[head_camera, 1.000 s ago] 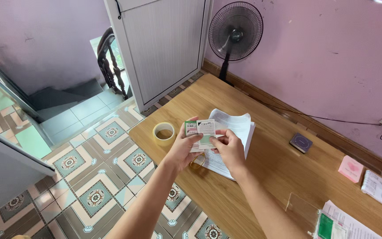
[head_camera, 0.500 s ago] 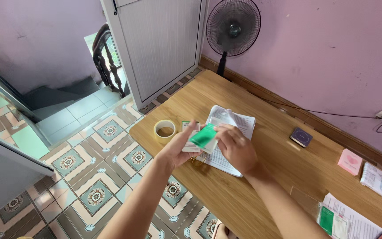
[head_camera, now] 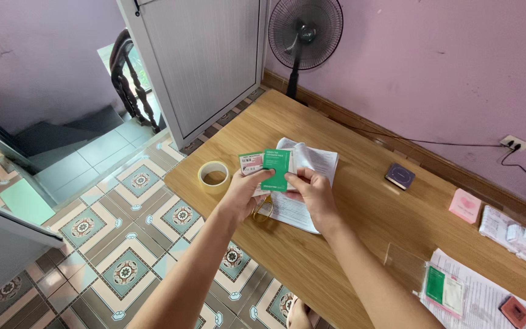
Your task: The person arranges small rectangular paper packs on a printed sheet, places them into a clear plastic sleeve, and folds the sheet over to enclose the items. The person handles pink and green packs, aligns them, and secures them within the sleeve before folding the paper around the bundle.
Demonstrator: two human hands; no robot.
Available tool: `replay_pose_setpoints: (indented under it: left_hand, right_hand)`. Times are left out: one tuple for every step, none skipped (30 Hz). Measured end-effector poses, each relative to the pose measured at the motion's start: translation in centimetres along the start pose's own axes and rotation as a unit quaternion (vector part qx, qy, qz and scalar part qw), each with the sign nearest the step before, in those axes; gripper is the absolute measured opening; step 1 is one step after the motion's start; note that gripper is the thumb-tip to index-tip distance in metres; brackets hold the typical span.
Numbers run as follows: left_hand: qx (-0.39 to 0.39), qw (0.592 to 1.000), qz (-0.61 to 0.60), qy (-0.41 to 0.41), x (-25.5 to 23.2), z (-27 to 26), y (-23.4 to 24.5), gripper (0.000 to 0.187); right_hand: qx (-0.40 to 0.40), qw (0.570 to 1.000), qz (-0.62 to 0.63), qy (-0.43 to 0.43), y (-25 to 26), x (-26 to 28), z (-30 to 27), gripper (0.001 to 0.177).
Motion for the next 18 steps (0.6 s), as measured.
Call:
replay_pose_setpoints:
  left_hand:
    - [0.003, 1.000, 0.003, 0.016, 0.2, 0.0, -0.1, 0.024]
    - [0.005, 0.999, 0.006, 0.032, 0.5, 0.0, -0.4, 0.025]
    - [0.007, 0.999, -0.007, 0.045, 0.9, 0.0, -0.7, 0.026]
    - [0.010, 0.998, -0.019, 0.058, 1.3, 0.0, -1.1, 0.028]
    - [0.011, 0.997, -0.032, 0.071, 1.6, 0.1, -1.3, 0.030]
    - [0.017, 0.997, -0.037, 0.066, 1.7, 0.1, -1.5, 0.032]
    - [0.022, 0.997, -0.043, 0.061, 1.8, 0.1, -1.6, 0.034]
    - [0.027, 0.997, -0.048, 0.056, 1.9, 0.1, -1.7, 0.036]
    - [0.025, 0.998, -0.040, 0.048, 1.8, 0.2, -1.6, 0.037]
    - [0.022, 0.998, -0.032, 0.039, 1.7, 0.2, -1.5, 0.039]
    - [0.020, 0.999, -0.024, 0.030, 1.7, 0.2, -1.3, 0.041]
    - [0.015, 0.999, -0.028, 0.034, 1.7, 0.3, -1.2, 0.041]
    - [0.010, 0.999, -0.032, 0.039, 1.8, 0.4, -1.1, 0.041]
    - [0.005, 0.998, -0.036, 0.043, 1.9, 0.5, -1.0, 0.041]
    - [-0.008, 0.999, -0.018, 0.045, 2.1, 0.5, -0.9, 0.042]
    - [-0.022, 0.999, 0.000, 0.047, 2.5, 0.5, -0.9, 0.043]
    - [-0.035, 0.998, 0.018, 0.049, 2.8, 0.5, -1.0, 0.044]
    - [-0.031, 0.998, 0.020, 0.048, 3.1, 0.6, -1.2, 0.045]
  right_hand:
    - [-0.005, 1.000, 0.004, -0.002, 0.2, -0.2, 0.1, 0.024]
    - [0.002, 1.000, 0.001, -0.003, 0.2, -0.4, 0.0, 0.023]
    - [0.010, 1.000, -0.002, -0.003, 0.1, -0.6, 0.0, 0.023]
    - [0.019, 1.000, -0.004, -0.002, -0.1, -0.9, 0.0, 0.023]
    - [0.010, 1.000, -0.005, -0.004, -0.2, -1.1, 0.0, 0.022]
    - [0.001, 1.000, -0.006, -0.006, -0.3, -1.3, 0.0, 0.022]
    - [-0.006, 1.000, -0.006, -0.008, -0.2, -1.5, 0.0, 0.022]
    - [-0.025, 1.000, -0.005, -0.016, 0.2, -1.6, -0.1, 0.022]
    - [-0.043, 0.999, -0.004, -0.023, 0.6, -1.7, -0.2, 0.023]
    - [-0.060, 0.998, -0.002, -0.031, 1.0, -1.8, -0.3, 0.023]
    - [-0.076, 0.997, 0.005, -0.026, 1.5, -1.8, -0.3, 0.023]
    - [-0.092, 0.995, 0.012, -0.021, 2.1, -1.7, -0.4, 0.022]
    - [-0.108, 0.994, 0.018, -0.016, 2.7, -1.7, -0.5, 0.022]
    - [-0.101, 0.994, 0.024, -0.023, 3.0, -1.8, -0.6, 0.021]
    - [-0.095, 0.995, 0.031, -0.030, 3.3, -2.0, -0.8, 0.021]
    - [-0.089, 0.995, 0.037, -0.038, 3.4, -2.2, -0.9, 0.020]
    - [-0.084, 0.995, 0.050, -0.037, 3.5, -2.4, -1.0, 0.020]
    - [-0.079, 0.994, 0.062, -0.035, 3.5, -2.6, -1.1, 0.021]
Point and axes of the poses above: each hand's wrist, its own z-axis towards the middle knuckle, its own y-axis out of the back of the hand, x = y × z, the point moved 5 cm from there along z, towards the middle knuckle, and after that the axes turned 4 degrees about y, right-handed, at the moved point
